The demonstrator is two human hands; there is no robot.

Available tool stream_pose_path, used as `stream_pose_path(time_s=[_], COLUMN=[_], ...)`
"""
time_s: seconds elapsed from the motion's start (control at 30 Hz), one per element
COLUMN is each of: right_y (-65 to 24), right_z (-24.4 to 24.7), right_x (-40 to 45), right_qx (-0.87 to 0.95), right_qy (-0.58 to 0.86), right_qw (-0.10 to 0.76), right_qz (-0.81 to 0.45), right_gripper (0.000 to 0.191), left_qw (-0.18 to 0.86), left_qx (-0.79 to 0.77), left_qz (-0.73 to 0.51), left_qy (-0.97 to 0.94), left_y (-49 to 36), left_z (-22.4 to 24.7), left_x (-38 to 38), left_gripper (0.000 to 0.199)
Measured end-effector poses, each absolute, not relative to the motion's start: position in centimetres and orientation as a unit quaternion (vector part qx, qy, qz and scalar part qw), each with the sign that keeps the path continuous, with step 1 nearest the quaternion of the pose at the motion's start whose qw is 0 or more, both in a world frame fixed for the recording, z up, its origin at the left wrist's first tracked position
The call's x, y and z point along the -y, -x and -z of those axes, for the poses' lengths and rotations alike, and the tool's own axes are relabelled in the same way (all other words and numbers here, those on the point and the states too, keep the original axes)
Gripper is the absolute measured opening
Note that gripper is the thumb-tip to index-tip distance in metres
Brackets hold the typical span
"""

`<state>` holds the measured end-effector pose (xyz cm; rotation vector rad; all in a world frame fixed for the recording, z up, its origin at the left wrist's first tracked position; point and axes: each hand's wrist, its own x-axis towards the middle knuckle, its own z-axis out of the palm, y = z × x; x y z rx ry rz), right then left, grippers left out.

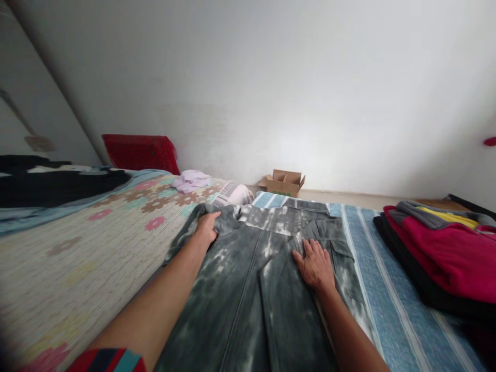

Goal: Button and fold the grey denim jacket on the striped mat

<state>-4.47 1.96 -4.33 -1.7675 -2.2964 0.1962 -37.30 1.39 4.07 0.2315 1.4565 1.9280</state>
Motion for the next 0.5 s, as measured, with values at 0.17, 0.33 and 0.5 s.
stream_pose_path(time_s=[0.17, 0.33, 0.5], right_y=[4.6, 4.4, 4.3], right_z=[4.2, 4.3, 4.4], right_x=[-2.0, -2.2, -2.2], right_qx=[0.783, 0.784, 0.788], right_qy=[0.606, 0.603, 0.594], right_qw=[0.117, 0.124, 0.141], right_qz=[-0.080, -0.083, -0.080], right_gripper=[0.066, 0.065, 0.061], left_qw=[0.298, 0.203, 0.195], left_qx=[-0.567, -0.602, -0.663], left_qz=[-0.721, -0.437, -0.328], left_qy=[-0.263, -0.636, -0.644], left_y=[32.5, 25.3, 22.0], left_z=[-6.2, -4.4, -1.2], left_x=[-0.1, 2.7, 5.8], left_gripper=[0.027, 0.032, 0.019])
